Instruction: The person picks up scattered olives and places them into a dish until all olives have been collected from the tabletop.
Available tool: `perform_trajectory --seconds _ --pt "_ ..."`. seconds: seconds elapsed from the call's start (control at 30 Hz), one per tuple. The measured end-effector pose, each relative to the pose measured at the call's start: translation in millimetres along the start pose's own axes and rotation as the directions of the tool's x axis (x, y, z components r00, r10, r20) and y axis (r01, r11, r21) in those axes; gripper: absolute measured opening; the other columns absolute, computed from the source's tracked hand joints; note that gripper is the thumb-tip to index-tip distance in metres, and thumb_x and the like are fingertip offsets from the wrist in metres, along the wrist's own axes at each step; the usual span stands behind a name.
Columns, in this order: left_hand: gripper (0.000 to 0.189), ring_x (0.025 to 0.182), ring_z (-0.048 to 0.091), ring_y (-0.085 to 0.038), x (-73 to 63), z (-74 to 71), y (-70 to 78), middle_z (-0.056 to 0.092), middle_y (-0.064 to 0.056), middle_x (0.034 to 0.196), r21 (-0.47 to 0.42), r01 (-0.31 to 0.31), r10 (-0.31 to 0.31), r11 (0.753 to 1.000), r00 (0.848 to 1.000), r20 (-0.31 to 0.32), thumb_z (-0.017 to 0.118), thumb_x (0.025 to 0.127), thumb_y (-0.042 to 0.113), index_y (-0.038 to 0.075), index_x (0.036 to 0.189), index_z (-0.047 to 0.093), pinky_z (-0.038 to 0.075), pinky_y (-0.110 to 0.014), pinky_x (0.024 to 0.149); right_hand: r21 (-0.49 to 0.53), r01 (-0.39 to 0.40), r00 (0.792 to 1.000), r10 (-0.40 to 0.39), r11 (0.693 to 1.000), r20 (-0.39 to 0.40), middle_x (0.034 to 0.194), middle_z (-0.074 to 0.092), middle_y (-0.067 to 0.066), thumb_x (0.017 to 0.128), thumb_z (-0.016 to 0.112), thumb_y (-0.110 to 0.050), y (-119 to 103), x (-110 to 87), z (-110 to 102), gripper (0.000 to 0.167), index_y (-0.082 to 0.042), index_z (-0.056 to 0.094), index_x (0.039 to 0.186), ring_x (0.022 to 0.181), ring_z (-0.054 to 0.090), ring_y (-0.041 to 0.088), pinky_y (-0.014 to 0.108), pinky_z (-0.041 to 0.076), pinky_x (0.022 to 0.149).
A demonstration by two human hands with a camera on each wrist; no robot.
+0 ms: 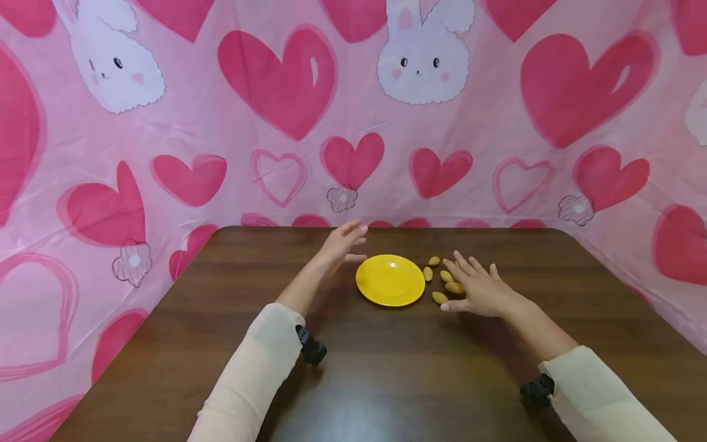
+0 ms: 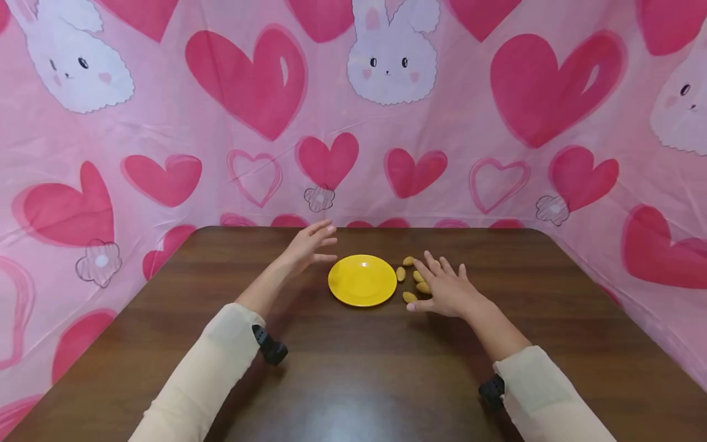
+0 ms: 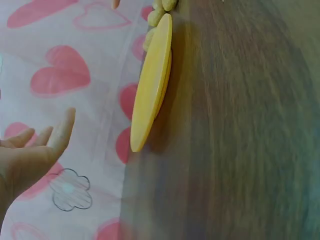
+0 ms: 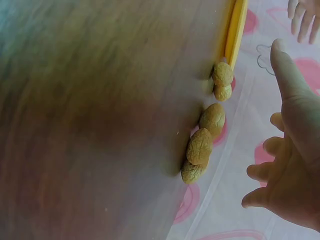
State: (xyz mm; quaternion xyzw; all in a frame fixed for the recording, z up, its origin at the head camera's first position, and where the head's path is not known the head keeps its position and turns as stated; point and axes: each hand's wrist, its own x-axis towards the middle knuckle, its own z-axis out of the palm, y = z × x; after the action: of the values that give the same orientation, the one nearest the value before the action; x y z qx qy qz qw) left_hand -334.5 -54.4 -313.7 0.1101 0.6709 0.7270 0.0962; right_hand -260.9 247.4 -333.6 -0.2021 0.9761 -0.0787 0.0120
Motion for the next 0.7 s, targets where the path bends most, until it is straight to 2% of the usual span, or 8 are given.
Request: perform_trajectory --seconds 0.13,0.3,0.4,0.53,0.7 --pt "0.061 0.124 0.04 -0.033 5.4 1.1 -5.0 0.037 -0.013 0.141 0.021 0.09 -0.089 0.996 0.994 -0.056 0.058 0.091 0.03 0.007 0.141 0.034 0.047 -0.047 0.085 0.025 0.008 1.0 -0.008 1.0 0.002 0.15 0.009 0.024 0.077 0.064 -0.055 -0.2 -1.2 0.1 0.096 -0.006 0.02 0.147 0.13 0.011 0.051 0.074 0.003 0.093" --pt "0.061 0.119 0.045 -0.035 7.5 2.2 -15.2 0.042 -0.017 0.135 0.073 0.201 -0.186 0.977 0.967 -0.172 0.063 0.087 0.033 0.002 0.135 0.039 0.051 -0.043 0.079 0.045 -0.002 1.0 0.001 0.999 0.01 0.15 0.008 0.024 0.077 0.064 -0.054 2.1 -3.0 1.8 0.096 -0.006 0.019 0.147 0.131 0.009 0.051 0.073 0.001 0.094" --pt "0.061 0.117 0.045 -0.035 8.1 2.8 -21.0 0.043 -0.018 0.133 0.101 0.254 -0.23 0.962 0.952 -0.203 0.063 0.086 0.034 0.0 0.132 0.04 0.051 -0.043 0.079 0.048 -0.004 1.0 0.003 0.999 0.013 0.15 0.008 0.024 0.077 0.064 -0.055 3.3 -4.0 2.9 0.096 -0.006 0.019 0.147 0.131 0.009 0.05 0.073 0.001 0.094" --pt "0.061 0.116 0.045 -0.035 8.4 5.2 -27.2 0.044 -0.018 0.13 0.174 0.292 -0.249 0.94 0.94 -0.231 0.063 0.086 0.034 -0.002 0.131 0.042 0.049 -0.044 0.084 0.056 -0.001 1.0 0.0 0.998 0.016 0.15 0.007 0.024 0.077 0.064 -0.055 3.7 -4.6 3.7 0.097 -0.006 0.019 0.147 0.131 0.008 0.05 0.073 0.0 0.094" --pt "0.054 0.108 0.048 -0.03 8.1 10.7 -31.6 0.05 -0.016 0.119 0.294 0.328 -0.244 0.898 0.926 -0.287 0.062 0.086 0.035 -0.003 0.123 0.049 0.048 -0.044 0.086 0.055 -0.001 1.0 0.0 0.998 0.009 0.15 0.008 0.024 0.078 0.064 -0.054 3.9 -4.4 3.9 0.096 -0.006 0.018 0.147 0.131 0.008 0.05 0.073 0.0 0.094"
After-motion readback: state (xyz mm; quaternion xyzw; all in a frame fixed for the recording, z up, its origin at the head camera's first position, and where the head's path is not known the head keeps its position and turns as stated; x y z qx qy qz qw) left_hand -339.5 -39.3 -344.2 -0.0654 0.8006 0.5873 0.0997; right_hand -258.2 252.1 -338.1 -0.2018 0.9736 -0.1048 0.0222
